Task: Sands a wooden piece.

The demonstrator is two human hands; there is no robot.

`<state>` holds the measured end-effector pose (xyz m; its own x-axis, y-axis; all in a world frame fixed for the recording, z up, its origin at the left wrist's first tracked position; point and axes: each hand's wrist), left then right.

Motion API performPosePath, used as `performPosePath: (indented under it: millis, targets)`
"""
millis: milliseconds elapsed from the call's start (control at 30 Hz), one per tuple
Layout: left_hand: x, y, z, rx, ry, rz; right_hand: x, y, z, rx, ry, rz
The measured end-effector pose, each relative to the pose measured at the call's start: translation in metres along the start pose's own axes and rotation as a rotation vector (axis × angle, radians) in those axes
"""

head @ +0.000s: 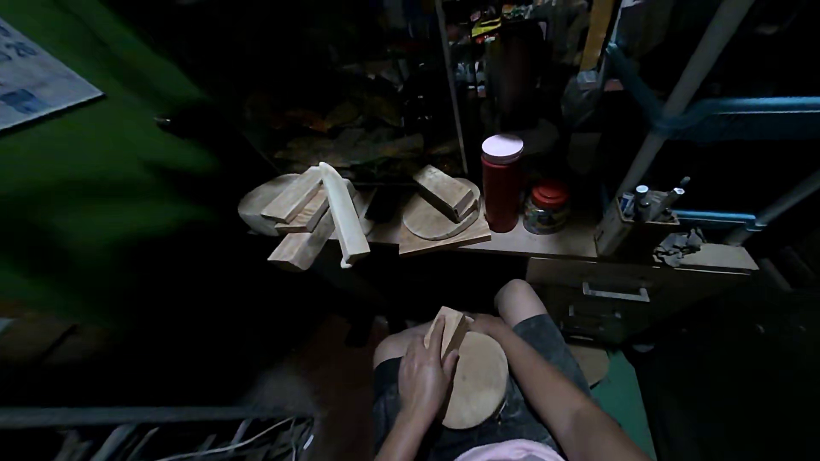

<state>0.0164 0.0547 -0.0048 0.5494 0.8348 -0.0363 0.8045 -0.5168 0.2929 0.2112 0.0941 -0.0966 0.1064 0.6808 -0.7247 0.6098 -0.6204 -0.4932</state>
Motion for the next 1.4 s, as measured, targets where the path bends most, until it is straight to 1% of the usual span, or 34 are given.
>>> performPosePath:
  millis: [67, 133, 233, 367, 467, 600, 733, 800, 900, 967, 1100, 1167, 1300, 1400]
  targets:
    - [0.004, -0.001, -0.002, 0.000, -0.015, 0.003, -0.002, -0.003, -0.001, -0.008, -0.013, 0.000]
    - [-0.002, -0.005, -0.001, -0.018, -0.019, 0.018, 0.001, -0.002, 0.001, -0.008, 0.002, 0.009]
    - [-0.023, -0.014, -0.003, -0.048, -0.022, 0.033, 0.008, 0.007, 0.005, 0.030, 0.017, -0.024]
    - [-0.057, -0.030, -0.007, -0.046, 0.015, 0.059, 0.004, 0.003, 0.003, 0.023, 0.003, 0.016]
    - [-0.070, -0.037, -0.009, -0.060, 0.015, 0.050, 0.004, 0.004, 0.003, 0.037, 0.002, 0.019]
    - [-0.063, -0.035, -0.004, -0.056, 0.082, 0.070, 0.009, 0.006, 0.004, 0.056, 0.009, 0.041]
    - [-0.028, -0.022, 0.004, -0.042, 0.077, 0.052, 0.014, 0.007, 0.005, 0.038, 0.012, 0.018]
    - [-0.008, -0.015, 0.005, -0.027, 0.038, 0.040, 0.016, 0.006, 0.005, 0.006, -0.006, -0.001]
    - [0.006, -0.011, 0.002, -0.007, 0.005, 0.043, 0.018, 0.003, 0.004, -0.002, -0.007, 0.005]
    - [0.003, -0.012, -0.001, -0.002, -0.010, 0.047, 0.009, 0.001, 0.002, -0.005, -0.004, 0.008]
    - [-0.019, -0.025, -0.001, -0.049, 0.035, 0.086, 0.001, 0.005, 0.003, 0.017, 0.009, 0.008]
    - [-0.033, -0.034, -0.004, -0.069, 0.046, 0.068, 0.009, 0.006, 0.005, 0.040, 0.013, 0.020]
    - [-0.057, -0.049, -0.009, -0.095, 0.008, -0.011, 0.014, 0.007, 0.007, 0.059, 0.015, 0.045]
    - [-0.062, -0.055, -0.008, -0.096, 0.037, 0.003, 0.015, 0.006, 0.007, 0.053, 0.009, 0.066]
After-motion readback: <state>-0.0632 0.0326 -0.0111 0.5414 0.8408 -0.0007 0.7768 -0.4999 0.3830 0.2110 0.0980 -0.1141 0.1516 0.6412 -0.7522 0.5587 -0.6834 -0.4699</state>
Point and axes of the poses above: each hand's wrist, its own x-axis towards the middle knuckle, its own z-axis out of the palm, y = z × x, and after that the axes turned 8 degrees about z, right-handed
